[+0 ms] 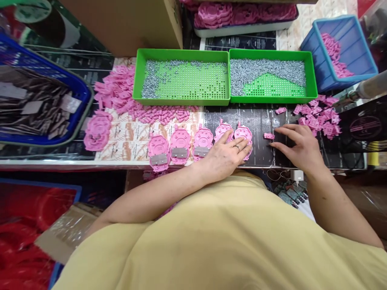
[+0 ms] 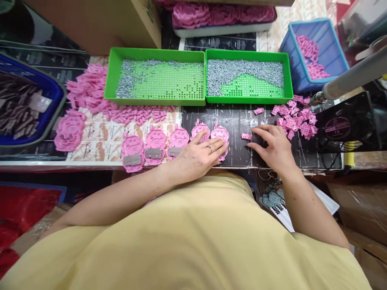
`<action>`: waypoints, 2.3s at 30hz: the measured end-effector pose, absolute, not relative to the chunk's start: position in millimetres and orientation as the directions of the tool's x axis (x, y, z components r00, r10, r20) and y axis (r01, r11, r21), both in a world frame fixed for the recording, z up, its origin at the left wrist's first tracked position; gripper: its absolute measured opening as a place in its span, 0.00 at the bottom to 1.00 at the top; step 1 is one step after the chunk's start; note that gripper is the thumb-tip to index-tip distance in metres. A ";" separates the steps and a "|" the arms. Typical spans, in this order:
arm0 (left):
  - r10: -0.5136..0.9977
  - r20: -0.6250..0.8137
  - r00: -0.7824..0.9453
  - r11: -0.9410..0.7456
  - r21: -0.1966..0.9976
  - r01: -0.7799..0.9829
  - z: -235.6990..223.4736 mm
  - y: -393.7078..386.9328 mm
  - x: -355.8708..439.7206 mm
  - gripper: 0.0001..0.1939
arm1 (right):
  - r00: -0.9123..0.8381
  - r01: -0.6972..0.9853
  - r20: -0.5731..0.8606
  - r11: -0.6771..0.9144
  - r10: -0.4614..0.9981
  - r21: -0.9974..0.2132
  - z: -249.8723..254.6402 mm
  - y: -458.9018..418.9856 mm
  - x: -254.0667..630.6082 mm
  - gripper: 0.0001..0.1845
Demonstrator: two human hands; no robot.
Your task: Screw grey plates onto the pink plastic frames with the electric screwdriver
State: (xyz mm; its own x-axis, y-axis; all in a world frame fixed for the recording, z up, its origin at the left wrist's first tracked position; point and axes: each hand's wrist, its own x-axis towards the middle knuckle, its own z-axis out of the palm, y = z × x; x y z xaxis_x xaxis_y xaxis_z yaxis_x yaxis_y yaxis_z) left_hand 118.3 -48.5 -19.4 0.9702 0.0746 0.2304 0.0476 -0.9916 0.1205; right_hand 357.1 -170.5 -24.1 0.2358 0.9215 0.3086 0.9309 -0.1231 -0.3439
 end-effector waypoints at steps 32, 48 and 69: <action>0.096 0.238 0.967 -0.985 0.162 0.058 -18.9 -46.6 117.6 0.17 | -0.049 0.986 0.173 0.075 0.984 -0.148 3.4 -112.2 325.5 0.17; 0.203 0.303 0.931 -0.975 0.145 0.165 -10.6 -34.0 62.7 0.15 | 0.260 0.960 0.269 -0.219 0.927 -0.173 -3.2 -127.1 370.9 0.18; 0.151 0.286 0.946 -0.988 0.073 0.135 -20.6 -33.8 71.0 0.16 | -0.196 0.973 0.110 0.180 0.974 0.142 8.2 -82.2 247.1 0.15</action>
State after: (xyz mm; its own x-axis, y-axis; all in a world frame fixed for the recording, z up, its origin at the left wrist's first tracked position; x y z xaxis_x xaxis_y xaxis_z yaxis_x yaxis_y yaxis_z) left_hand 71.0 -33.8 -20.6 0.9463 0.1505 0.2861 0.1350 -0.9881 0.0732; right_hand 247.1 -82.2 8.2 -0.1960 0.9744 0.1103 0.9735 0.1798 0.1416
